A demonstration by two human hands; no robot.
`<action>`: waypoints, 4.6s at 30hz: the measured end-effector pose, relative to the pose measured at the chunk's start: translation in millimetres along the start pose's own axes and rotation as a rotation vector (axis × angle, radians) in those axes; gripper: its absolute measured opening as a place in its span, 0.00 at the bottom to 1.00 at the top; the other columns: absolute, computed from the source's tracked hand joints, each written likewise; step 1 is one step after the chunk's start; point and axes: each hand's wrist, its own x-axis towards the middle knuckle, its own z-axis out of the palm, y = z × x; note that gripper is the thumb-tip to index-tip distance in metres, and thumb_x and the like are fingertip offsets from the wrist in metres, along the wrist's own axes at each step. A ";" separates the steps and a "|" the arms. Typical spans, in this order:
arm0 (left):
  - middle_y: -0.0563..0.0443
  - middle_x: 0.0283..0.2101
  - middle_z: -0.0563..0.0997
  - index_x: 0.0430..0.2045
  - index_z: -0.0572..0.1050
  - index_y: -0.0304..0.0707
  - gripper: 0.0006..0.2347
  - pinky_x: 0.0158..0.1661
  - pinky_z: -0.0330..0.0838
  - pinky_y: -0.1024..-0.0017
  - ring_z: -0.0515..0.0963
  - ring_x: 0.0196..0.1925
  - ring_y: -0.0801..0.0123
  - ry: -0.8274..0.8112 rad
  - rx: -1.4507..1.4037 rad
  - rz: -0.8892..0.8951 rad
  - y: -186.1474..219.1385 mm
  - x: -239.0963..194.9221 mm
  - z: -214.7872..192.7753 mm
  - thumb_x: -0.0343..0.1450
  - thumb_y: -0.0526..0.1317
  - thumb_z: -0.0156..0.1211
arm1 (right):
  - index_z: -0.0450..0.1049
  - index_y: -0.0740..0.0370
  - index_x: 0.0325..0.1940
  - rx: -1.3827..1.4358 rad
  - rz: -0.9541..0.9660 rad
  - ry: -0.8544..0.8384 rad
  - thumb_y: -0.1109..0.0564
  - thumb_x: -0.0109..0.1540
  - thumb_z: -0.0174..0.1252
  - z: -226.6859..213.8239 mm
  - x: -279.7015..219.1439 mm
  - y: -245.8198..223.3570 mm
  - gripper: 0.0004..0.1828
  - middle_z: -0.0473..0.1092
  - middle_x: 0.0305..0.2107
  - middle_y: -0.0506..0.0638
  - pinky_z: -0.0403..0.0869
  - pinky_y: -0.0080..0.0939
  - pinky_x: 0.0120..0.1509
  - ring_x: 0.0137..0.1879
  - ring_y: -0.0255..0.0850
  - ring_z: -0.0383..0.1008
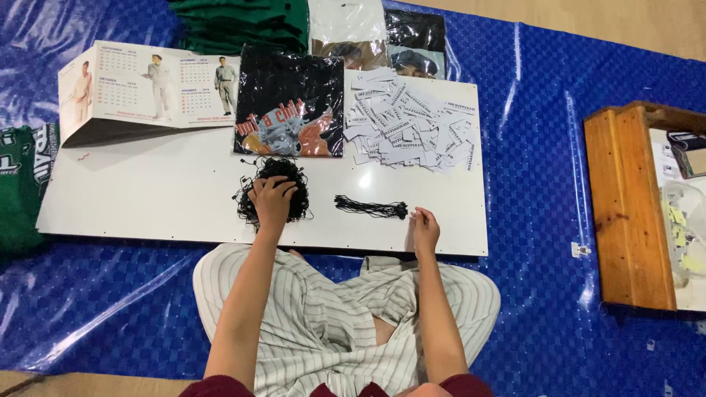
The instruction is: Sorting and aligning individual black strings from a pile into a neat row on a flat surface.
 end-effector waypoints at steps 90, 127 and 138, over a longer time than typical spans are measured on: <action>0.51 0.35 0.79 0.32 0.81 0.52 0.07 0.48 0.58 0.64 0.72 0.48 0.70 -0.252 0.396 -0.084 16.9 40.4 79.1 0.73 0.50 0.65 | 0.76 0.47 0.47 -0.581 0.007 0.018 0.45 0.65 0.60 9.7 -0.1 -12.5 0.09 0.65 0.47 0.49 0.60 0.66 0.69 0.65 0.57 0.59; 0.55 0.31 0.84 0.38 0.80 0.50 0.05 0.44 0.75 0.62 0.80 0.42 0.59 -0.464 -0.509 0.195 101.4 -79.4 59.4 0.72 0.44 0.64 | 0.76 0.70 0.45 0.043 -0.163 -0.265 0.63 0.67 0.59 27.5 -79.4 -56.3 0.06 0.74 0.39 0.63 0.81 0.42 0.41 0.43 0.47 0.78; 0.57 0.29 0.83 0.34 0.80 0.52 0.04 0.41 0.76 0.63 0.82 0.39 0.60 -0.397 -0.182 0.121 57.5 -51.5 70.2 0.72 0.46 0.63 | 0.75 0.65 0.49 -0.184 0.061 -0.038 0.54 0.67 0.55 9.9 -36.7 -41.9 0.13 0.68 0.47 0.58 0.81 0.46 0.47 0.50 0.49 0.75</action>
